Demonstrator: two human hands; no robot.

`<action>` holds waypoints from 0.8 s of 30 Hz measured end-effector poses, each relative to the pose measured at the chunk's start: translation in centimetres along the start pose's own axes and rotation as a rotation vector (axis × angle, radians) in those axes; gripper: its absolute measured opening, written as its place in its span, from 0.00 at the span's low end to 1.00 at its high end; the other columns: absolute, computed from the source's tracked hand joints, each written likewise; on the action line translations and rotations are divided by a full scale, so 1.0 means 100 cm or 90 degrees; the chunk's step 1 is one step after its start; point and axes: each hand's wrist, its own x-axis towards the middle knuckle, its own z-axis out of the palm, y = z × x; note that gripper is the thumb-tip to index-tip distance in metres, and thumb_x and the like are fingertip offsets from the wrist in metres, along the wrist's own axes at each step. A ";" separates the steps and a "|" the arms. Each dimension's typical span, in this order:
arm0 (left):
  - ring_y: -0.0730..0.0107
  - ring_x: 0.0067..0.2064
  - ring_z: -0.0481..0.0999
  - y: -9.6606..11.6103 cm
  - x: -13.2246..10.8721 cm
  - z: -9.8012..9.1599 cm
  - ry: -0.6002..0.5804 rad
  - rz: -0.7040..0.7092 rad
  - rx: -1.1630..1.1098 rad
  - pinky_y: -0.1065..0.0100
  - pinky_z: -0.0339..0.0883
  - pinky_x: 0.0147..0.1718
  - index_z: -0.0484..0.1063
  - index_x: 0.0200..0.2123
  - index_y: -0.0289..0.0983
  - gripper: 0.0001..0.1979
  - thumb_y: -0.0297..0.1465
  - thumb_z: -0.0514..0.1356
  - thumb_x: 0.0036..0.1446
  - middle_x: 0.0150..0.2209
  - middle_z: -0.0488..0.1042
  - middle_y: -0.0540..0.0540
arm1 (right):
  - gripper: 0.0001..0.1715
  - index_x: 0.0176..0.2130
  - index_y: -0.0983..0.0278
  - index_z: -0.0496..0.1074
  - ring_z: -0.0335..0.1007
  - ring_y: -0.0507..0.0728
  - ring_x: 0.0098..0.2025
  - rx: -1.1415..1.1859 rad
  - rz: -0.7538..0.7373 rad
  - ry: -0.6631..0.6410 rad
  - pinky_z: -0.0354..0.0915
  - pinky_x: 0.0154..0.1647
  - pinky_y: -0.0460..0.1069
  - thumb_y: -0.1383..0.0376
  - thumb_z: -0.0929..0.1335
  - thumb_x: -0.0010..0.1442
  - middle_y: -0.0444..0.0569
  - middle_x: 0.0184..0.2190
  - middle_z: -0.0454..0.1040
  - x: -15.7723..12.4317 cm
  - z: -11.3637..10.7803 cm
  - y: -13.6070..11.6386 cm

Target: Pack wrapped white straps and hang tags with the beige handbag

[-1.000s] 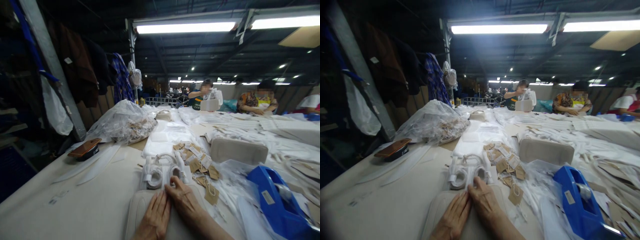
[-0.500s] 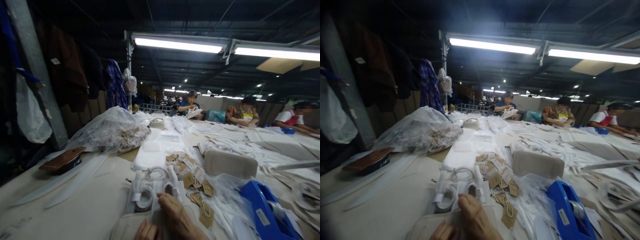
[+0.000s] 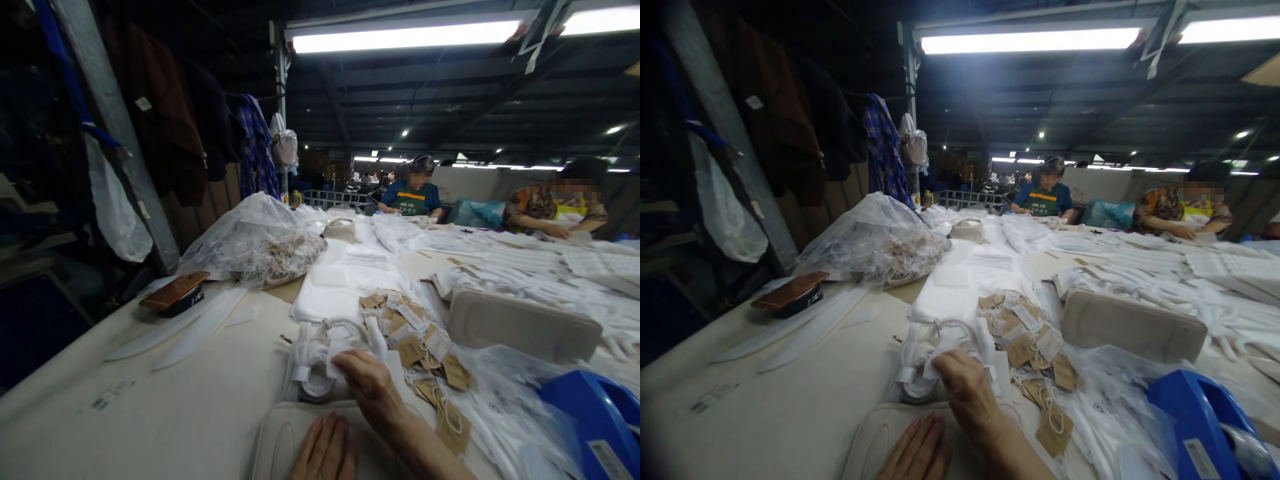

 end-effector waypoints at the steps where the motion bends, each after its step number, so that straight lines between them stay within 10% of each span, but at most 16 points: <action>1: 0.67 0.44 0.76 0.002 0.000 0.004 0.033 -0.015 -0.005 0.63 0.59 0.57 0.71 0.37 0.37 0.13 0.24 0.48 0.60 0.38 0.78 0.46 | 0.14 0.36 0.64 0.73 0.71 0.52 0.31 -0.001 0.003 0.009 0.66 0.31 0.44 0.74 0.60 0.58 0.48 0.28 0.75 0.009 -0.003 0.003; 6: 0.66 0.43 0.76 0.009 0.003 0.016 0.175 -0.080 -0.025 0.61 0.59 0.57 0.69 0.33 0.35 0.12 0.20 0.47 0.58 0.34 0.77 0.44 | 0.14 0.34 0.63 0.74 0.69 0.51 0.26 0.003 0.032 0.009 0.63 0.28 0.43 0.75 0.61 0.54 0.44 0.24 0.73 0.047 -0.018 0.017; 24: 0.56 0.52 0.70 -0.003 0.007 -0.014 -0.017 0.005 -0.105 0.56 0.55 0.58 0.70 0.42 0.30 0.12 0.22 0.53 0.55 0.44 0.73 0.38 | 0.11 0.32 0.63 0.73 0.69 0.50 0.24 0.003 0.042 0.071 0.63 0.27 0.44 0.68 0.62 0.58 0.42 0.22 0.72 0.096 -0.052 -0.019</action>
